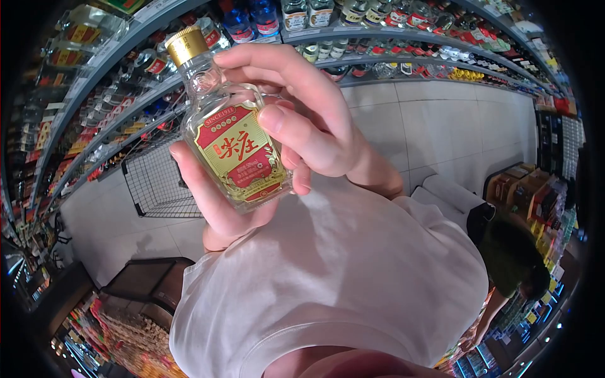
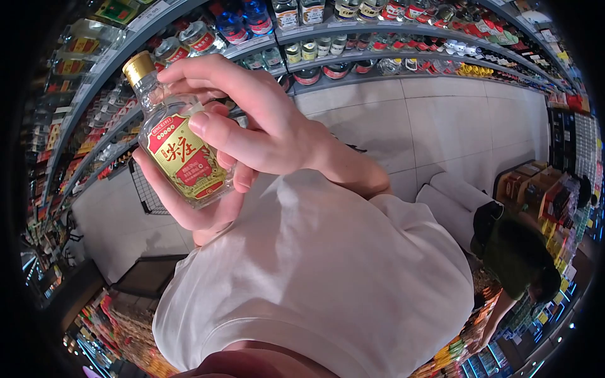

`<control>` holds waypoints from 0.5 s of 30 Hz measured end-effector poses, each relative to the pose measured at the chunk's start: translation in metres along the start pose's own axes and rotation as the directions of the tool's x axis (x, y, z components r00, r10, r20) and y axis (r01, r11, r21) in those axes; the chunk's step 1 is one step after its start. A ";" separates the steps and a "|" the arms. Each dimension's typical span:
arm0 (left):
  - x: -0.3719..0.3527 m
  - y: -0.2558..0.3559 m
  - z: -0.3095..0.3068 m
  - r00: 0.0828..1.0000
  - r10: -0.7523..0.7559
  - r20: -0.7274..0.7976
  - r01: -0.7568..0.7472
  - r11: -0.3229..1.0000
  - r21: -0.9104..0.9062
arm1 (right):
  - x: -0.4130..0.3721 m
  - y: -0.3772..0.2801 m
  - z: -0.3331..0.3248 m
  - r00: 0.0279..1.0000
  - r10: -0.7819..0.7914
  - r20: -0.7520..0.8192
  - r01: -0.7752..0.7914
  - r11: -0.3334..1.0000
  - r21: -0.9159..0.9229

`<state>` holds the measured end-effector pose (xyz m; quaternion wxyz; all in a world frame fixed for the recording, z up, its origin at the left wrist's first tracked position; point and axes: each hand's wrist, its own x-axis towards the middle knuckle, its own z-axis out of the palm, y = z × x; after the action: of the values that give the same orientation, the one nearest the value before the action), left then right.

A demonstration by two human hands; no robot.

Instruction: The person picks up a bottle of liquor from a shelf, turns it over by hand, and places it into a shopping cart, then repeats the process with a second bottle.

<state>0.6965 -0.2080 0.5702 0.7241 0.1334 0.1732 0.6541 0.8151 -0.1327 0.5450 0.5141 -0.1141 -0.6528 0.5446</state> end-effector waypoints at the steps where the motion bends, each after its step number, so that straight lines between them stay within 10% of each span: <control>1: 0.001 -0.001 0.000 1.000 0.000 -0.016 0.000 1.000 0.006 | 0.000 0.001 -0.001 1.000 -0.014 0.007 0.015 1.000 -0.020; 4: 0.009 -0.001 -0.018 0.925 0.032 0.379 -0.050 0.998 0.037 | 0.000 -0.001 -0.004 1.000 0.009 0.021 -0.008 0.999 -0.042; 15: 0.011 0.002 -0.020 0.945 0.026 0.325 -0.060 0.994 0.094 | 0.005 0.014 -0.002 0.990 -0.131 -0.050 0.128 0.990 -0.060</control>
<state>0.6872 -0.1973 0.5521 0.7205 0.2794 0.0825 0.6293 0.8087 -0.1234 0.5360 0.5624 -0.1008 -0.6599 0.4879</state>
